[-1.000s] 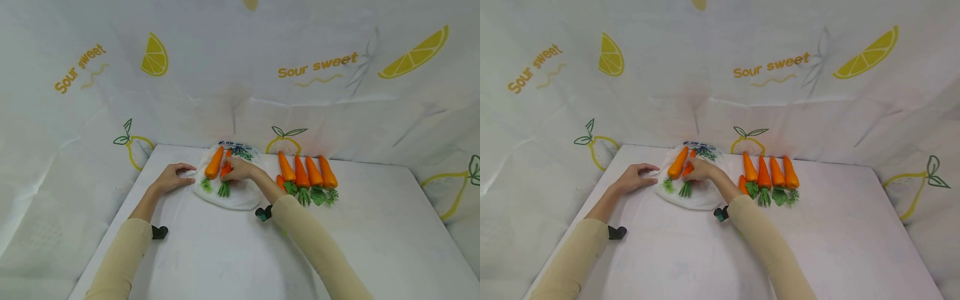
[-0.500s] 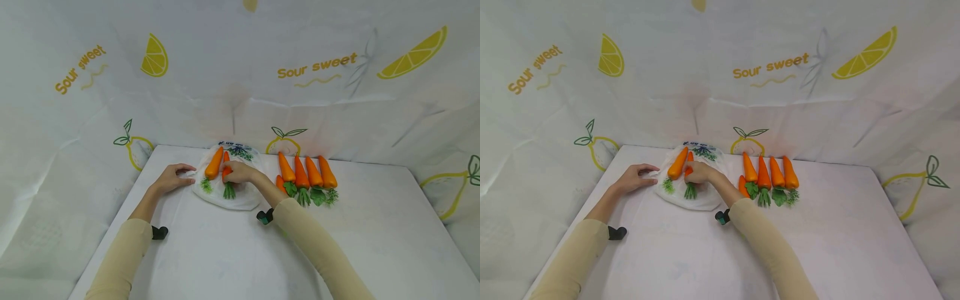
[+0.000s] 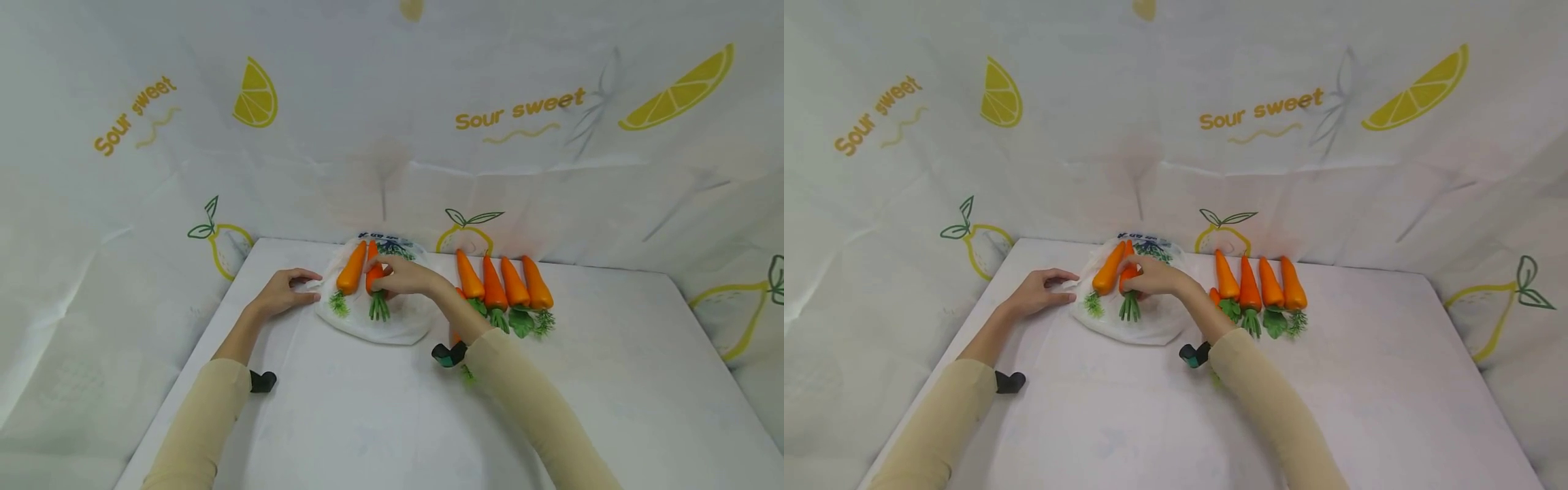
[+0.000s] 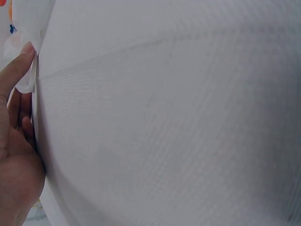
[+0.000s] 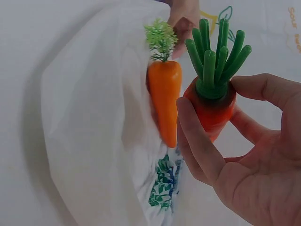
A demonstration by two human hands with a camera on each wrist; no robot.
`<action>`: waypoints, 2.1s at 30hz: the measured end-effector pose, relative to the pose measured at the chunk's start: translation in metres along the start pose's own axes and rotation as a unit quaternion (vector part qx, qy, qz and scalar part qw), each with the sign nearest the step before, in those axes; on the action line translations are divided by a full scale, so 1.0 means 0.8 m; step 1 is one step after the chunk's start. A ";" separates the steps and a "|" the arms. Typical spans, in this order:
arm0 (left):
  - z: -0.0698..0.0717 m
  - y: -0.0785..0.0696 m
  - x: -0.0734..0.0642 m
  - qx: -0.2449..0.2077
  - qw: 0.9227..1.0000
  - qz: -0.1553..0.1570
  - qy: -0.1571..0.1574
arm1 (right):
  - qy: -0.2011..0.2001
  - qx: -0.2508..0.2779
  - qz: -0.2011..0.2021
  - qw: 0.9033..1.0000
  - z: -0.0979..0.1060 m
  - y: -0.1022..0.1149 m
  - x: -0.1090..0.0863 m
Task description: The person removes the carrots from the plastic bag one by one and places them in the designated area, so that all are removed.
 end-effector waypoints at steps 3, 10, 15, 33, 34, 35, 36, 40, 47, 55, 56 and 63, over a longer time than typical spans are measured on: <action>-0.001 0.000 -0.001 0.003 1.000 0.000 0.001 | -0.006 0.011 0.004 1.000 0.009 0.007 -0.016; -0.002 0.001 0.001 0.002 1.000 -0.002 0.000 | -0.019 0.012 0.046 0.999 0.031 0.017 -0.056; -0.004 0.003 0.004 0.007 1.000 -0.002 0.000 | -0.046 0.003 0.066 0.997 0.048 0.019 -0.090; -0.002 0.005 0.004 0.006 1.000 0.008 -0.002 | -0.110 -0.075 0.062 0.989 0.081 -0.018 -0.186; -0.002 0.004 0.004 0.007 1.000 0.008 -0.001 | -0.112 -0.076 0.065 0.989 0.083 -0.021 -0.191; -0.002 0.003 0.003 0.007 1.000 0.008 -0.001 | -0.114 -0.078 0.066 0.988 0.085 -0.024 -0.196; -0.001 0.002 0.003 0.005 1.000 0.010 -0.001 | -0.116 -0.081 0.069 0.988 0.087 -0.028 -0.201; -0.002 0.002 0.003 0.003 1.000 0.011 -0.001 | -0.120 -0.097 0.075 0.985 0.092 -0.038 -0.224; -0.003 0.005 0.004 0.011 1.000 0.005 -0.001 | -0.102 -0.093 0.049 0.989 0.089 -0.058 -0.257; -0.001 0.006 0.006 0.007 1.000 0.007 -0.001 | -0.071 -0.078 0.022 0.994 0.077 -0.092 -0.272; -0.001 0.006 0.006 0.007 1.000 0.006 -0.001 | -0.069 -0.077 0.020 0.994 0.076 -0.095 -0.272; -0.002 0.006 0.005 0.003 1.000 0.007 -0.002 | -0.049 -0.084 0.021 0.995 0.064 -0.113 -0.270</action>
Point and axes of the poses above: each hand's wrist, its own x-axis towards the middle knuckle, its own z-axis out of the back of the hand, y = z × x, the point moved 1 cm from there along x, towards the middle knuckle, and after that the axes turned 5 degrees about -y, right-handed, at the moved point
